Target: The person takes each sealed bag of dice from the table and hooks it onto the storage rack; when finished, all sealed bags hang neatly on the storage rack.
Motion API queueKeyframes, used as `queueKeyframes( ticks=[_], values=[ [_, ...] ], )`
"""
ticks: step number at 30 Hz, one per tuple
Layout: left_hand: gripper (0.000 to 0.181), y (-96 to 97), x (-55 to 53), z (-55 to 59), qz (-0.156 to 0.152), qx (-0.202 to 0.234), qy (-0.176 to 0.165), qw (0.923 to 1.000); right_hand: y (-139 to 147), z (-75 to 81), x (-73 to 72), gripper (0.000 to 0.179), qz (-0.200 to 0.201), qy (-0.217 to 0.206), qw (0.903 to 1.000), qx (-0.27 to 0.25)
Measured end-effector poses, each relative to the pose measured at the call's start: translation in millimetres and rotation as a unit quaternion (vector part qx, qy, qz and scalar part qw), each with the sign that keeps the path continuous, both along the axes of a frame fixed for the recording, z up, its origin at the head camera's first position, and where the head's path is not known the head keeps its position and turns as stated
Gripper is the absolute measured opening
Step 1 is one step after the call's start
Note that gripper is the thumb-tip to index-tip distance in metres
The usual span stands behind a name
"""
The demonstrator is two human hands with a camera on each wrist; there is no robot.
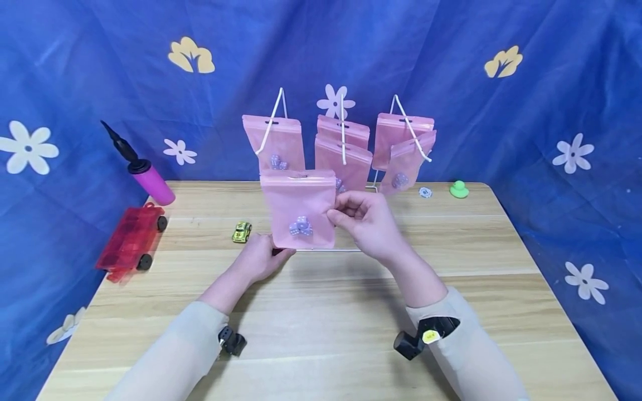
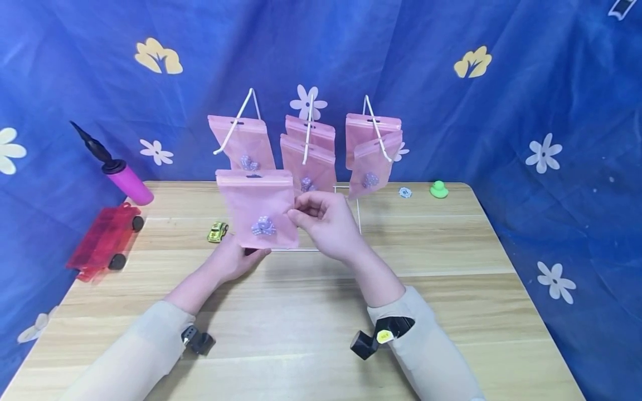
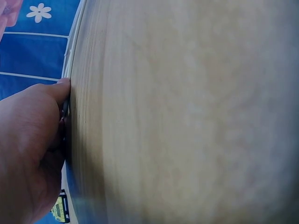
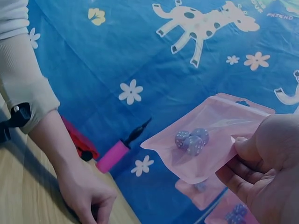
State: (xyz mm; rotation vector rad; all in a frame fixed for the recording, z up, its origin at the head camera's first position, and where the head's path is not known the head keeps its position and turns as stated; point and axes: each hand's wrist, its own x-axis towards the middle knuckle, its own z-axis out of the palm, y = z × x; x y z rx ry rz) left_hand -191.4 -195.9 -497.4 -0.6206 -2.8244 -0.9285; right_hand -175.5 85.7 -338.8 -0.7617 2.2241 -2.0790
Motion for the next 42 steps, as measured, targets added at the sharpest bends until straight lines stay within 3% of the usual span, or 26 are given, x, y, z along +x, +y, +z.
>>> queueKeyframes(
  ticks=[4, 9, 13, 19, 23, 30, 42],
  values=[
    [0.043, -0.5, -1.0, -0.7, -0.016, 0.025, 0.02, 0.9993, -8, 6.1, 0.7, 0.004, 0.022, 0.007, 0.9994, -0.025],
    [0.06, 0.2, -3.1, -1.9, -0.037, 0.091, 0.032, 0.9947, -21, 14.4, -0.5, 0.004, 0.034, 0.014, 0.9986, -0.037],
    [0.053, 0.8, -4.6, -2.6, -0.04, 0.114, 0.024, 0.9924, -32, 19.5, -3.9, 0.004, 0.039, 0.013, 0.9981, -0.045],
    [0.017, 0.7, -4.2, -5.3, -0.038, 0.091, 0.027, 0.9948, -45, 20.0, -13.4, 0.005, 0.037, -0.007, 0.9983, -0.044],
    [0.01, 1.6, -3.5, -6.4, -0.037, 0.074, 0.042, 0.9956, -51, 17.2, -19.2, 0.005, 0.031, -0.019, 0.9985, -0.04],
    [0.017, 3.2, -3.2, -5.2, -0.018, 0.051, 0.012, 0.9985, -58, 11.6, -27.1, 0.005, 0.011, -0.033, 0.9985, -0.042],
    [0.019, 2.7, -3.2, -3.8, -0.024, 0.054, 0.02, 0.998, -62, 12.8, -30.0, 0.007, 0.009, -0.04, 0.9978, -0.051]
  ],
)
